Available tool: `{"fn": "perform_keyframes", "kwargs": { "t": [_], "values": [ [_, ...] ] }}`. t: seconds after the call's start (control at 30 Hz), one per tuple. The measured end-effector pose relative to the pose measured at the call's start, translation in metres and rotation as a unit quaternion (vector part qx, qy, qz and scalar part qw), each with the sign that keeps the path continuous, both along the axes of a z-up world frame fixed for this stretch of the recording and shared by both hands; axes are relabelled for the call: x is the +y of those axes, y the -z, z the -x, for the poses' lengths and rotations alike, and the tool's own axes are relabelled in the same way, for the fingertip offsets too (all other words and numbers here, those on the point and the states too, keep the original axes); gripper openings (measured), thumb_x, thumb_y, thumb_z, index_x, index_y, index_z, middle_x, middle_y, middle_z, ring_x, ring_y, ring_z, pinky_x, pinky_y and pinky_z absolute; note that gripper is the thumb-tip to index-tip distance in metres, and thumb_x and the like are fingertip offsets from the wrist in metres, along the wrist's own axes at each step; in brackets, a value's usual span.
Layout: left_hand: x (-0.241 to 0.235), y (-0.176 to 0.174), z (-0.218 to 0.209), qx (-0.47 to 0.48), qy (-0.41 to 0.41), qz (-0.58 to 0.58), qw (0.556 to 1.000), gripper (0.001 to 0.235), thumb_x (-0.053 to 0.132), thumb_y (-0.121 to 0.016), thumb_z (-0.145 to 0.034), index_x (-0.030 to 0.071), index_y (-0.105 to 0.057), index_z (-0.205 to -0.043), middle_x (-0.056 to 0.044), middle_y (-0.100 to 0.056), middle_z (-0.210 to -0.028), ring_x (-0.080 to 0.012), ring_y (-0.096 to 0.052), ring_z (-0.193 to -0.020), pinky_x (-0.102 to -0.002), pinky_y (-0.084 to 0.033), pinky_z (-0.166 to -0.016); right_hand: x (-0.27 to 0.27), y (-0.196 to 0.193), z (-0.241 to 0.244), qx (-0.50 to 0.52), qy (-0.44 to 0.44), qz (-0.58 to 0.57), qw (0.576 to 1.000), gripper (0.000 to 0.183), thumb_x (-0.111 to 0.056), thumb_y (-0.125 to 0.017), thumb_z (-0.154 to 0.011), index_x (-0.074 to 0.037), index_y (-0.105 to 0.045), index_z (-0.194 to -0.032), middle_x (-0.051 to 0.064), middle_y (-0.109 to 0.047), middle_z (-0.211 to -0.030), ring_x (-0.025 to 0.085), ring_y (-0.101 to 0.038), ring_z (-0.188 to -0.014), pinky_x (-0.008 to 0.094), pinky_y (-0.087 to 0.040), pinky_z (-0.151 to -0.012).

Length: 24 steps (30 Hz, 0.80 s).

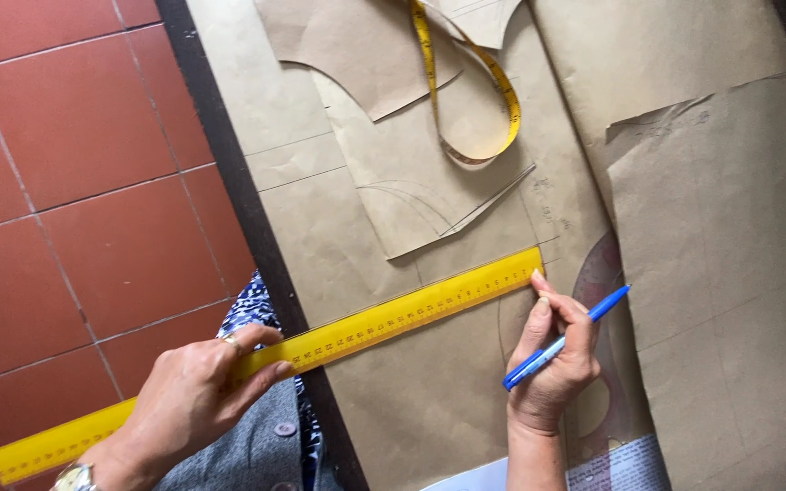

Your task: The person draws curved lines on a large sheet of brown paper using a blue pen and a French curve ruler. They reposition the ruler multiple times to trace smooth arcs and straighten the paper as needed.

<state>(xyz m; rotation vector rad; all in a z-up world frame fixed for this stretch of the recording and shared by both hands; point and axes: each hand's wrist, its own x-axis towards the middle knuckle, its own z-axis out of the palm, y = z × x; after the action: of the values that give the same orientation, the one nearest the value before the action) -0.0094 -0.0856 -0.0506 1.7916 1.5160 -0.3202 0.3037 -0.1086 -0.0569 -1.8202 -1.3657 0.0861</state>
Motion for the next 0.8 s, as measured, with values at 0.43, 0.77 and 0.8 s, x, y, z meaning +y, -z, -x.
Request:
{"fn": "perform_keyframes", "kwargs": {
  "t": [0.43, 0.77, 0.8],
  "values": [
    [-0.016, 0.030, 0.015, 0.001, -0.013, -0.049, 0.999, 0.034, 0.063, -0.062, -0.073, 0.043, -0.060, -0.100, 0.014, -0.076, -0.070, -0.0134, -0.073, -0.061, -0.035, -0.057, -0.054, 0.003, -0.002, 0.000, 0.015, 0.025, -0.012, 1.000, 0.006, 0.001, -0.052, -0.098, 0.003, -0.057, -0.097, 0.016, -0.065, -0.100, 0.027, -0.072, -0.095, 0.030, -0.056, -0.084],
    [-0.019, 0.036, 0.002, 0.193, -0.033, 0.008, 0.981, 0.036, 0.071, -0.058, -0.067, 0.058, -0.058, -0.100, 0.032, -0.070, -0.106, 0.0067, -0.078, -0.063, -0.014, -0.070, -0.066, 0.008, -0.012, -0.003, -0.002, 0.016, 0.009, 1.000, 0.007, -0.003, -0.051, -0.096, -0.002, -0.057, -0.098, 0.014, -0.071, -0.102, 0.022, -0.068, -0.093, 0.030, -0.056, -0.086],
    [-0.019, 0.036, 0.000, 0.193, -0.058, -0.009, 0.979, 0.034, 0.070, -0.062, -0.065, 0.055, -0.062, -0.096, 0.029, -0.071, -0.108, 0.0077, -0.079, -0.067, -0.014, -0.069, -0.067, 0.008, -0.011, -0.003, 0.005, 0.011, 0.008, 1.000, 0.007, -0.003, -0.051, -0.095, -0.002, -0.057, -0.098, 0.015, -0.071, -0.102, 0.022, -0.069, -0.094, 0.031, -0.056, -0.086]
  ]
}}
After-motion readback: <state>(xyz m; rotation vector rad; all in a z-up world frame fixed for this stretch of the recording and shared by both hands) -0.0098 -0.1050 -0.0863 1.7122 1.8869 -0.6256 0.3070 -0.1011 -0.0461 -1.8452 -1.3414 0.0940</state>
